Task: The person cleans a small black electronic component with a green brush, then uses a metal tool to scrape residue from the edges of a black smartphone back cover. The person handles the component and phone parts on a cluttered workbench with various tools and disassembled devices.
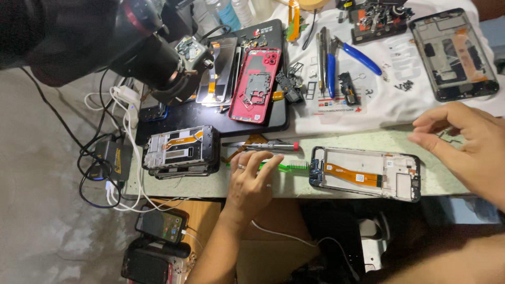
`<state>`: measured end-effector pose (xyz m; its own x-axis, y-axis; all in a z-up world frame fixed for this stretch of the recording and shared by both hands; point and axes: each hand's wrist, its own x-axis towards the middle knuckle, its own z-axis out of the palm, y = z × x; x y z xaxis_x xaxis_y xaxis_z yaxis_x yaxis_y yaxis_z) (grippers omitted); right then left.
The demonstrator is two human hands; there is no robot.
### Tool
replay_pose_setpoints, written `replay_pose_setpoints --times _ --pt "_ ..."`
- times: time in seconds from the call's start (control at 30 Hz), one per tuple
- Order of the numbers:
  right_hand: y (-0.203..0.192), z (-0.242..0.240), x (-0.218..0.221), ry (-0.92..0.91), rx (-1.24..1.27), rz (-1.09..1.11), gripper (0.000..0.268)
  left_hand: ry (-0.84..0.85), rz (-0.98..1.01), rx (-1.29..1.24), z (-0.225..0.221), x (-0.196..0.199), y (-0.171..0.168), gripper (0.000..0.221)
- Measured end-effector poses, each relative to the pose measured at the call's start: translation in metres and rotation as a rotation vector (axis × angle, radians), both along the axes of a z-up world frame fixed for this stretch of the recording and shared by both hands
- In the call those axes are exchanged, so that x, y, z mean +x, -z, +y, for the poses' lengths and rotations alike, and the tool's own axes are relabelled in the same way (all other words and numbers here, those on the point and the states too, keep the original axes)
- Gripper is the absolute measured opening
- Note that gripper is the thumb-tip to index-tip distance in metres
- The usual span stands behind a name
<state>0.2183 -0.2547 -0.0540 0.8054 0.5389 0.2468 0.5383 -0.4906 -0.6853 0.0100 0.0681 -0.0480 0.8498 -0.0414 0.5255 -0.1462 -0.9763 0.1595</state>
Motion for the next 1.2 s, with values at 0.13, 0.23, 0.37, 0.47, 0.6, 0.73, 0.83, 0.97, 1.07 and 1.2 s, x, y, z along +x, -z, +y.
replay_pose_setpoints --times 0.13,0.23,0.37,0.47,0.6,0.73,0.83,0.97,1.07,1.2 --pt "0.004 -0.007 0.006 -0.038 -0.238 0.149 0.046 0.021 -0.072 0.019 -0.002 -0.002 0.002 0.039" --pt "0.002 -0.01 0.009 -0.076 -0.404 0.19 0.046 0.064 -0.077 0.019 -0.009 -0.004 0.0 0.036" --pt "-0.002 -0.009 0.011 -0.099 -0.422 0.27 0.042 0.235 -0.065 0.019 -0.031 0.002 0.001 0.029" --pt "-0.008 0.004 0.007 -0.048 -0.585 0.342 0.042 0.328 -0.038 0.061 -0.052 0.008 -0.001 0.028" --pt "-0.023 0.014 -0.005 -0.111 -0.56 0.166 0.035 0.359 0.026 0.059 -0.069 0.021 -0.003 0.029" --pt "-0.024 0.016 -0.004 -0.125 -0.514 0.132 0.032 0.335 0.014 0.025 -0.076 0.023 -0.001 0.024" --pt "-0.017 0.014 -0.001 -0.134 -0.474 0.196 0.032 0.314 0.004 0.031 -0.078 0.022 0.001 0.022" --pt "-0.018 0.017 -0.004 -0.08 -0.556 0.205 0.028 0.271 -0.014 0.017 -0.084 0.02 0.002 0.02" --pt "-0.024 0.024 -0.01 -0.076 -0.485 0.112 0.027 0.234 -0.025 -0.016 -0.089 0.019 0.004 0.016" --pt "-0.027 0.026 -0.015 -0.062 -0.513 0.131 0.018 0.211 -0.025 -0.06 -0.091 0.018 0.006 0.013"
